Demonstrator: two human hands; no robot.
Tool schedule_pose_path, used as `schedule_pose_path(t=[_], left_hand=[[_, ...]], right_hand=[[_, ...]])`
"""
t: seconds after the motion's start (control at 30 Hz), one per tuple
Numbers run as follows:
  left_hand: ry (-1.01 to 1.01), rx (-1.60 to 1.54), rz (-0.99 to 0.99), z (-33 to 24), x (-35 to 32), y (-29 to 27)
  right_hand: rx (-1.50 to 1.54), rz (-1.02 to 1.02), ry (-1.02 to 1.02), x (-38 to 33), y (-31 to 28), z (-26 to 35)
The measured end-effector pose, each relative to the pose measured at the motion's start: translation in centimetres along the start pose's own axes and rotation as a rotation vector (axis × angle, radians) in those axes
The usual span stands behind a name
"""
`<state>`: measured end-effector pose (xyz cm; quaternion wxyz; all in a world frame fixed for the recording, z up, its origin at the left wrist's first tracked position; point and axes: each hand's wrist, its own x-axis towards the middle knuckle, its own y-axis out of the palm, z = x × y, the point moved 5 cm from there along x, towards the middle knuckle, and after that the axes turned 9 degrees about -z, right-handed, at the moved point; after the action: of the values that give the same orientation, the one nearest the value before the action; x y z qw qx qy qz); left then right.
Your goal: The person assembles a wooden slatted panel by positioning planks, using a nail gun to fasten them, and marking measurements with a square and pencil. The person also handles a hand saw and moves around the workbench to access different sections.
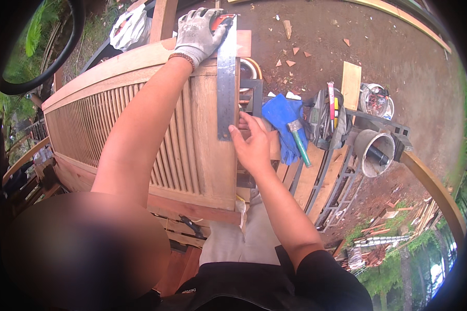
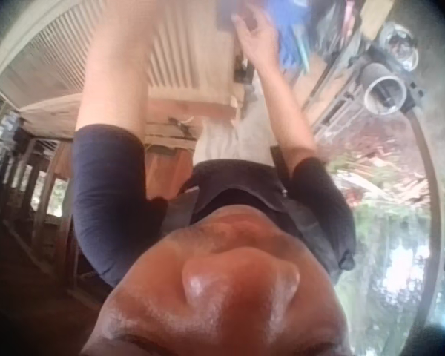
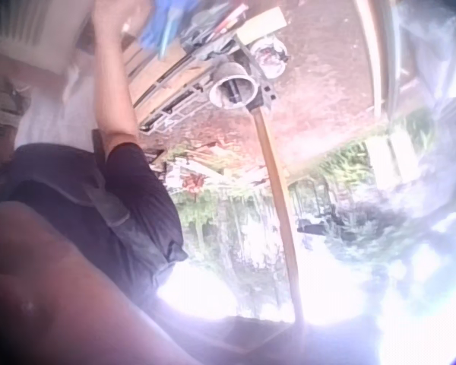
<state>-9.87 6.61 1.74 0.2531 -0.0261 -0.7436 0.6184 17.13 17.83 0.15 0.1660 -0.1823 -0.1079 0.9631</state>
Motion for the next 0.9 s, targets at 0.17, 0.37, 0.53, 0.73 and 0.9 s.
schedule_pose_path(t=[0.17,0.37,0.53,0.73,0.9], left_hand=[[-0.013,0.1,0.097,1.6,0.5,-2.4],[-0.48,-0.287,0.595,7.5,-6.9,-8.5],[-1.116,-1.102,0.518,5.9,-18.5,-12.5],[-1.3,-1.362,0.428,3.0,-22.6,-14.4],[-1.241,-1.27,0.523,2.7,-22.1,-12.9]], right_hand=[[0.023,-0.017,0.039,0.6,0.7,-1.4],[0.1,0.067,0.076,0.1,-1.3,-1.2],[-0.198,0.204,-0.17,1.0,-6.2,2.1],[-0.562,0.329,-0.501,0.3,-7.6,4.3],[-0.637,0.276,-0.526,1.3,-8.6,4.9]])
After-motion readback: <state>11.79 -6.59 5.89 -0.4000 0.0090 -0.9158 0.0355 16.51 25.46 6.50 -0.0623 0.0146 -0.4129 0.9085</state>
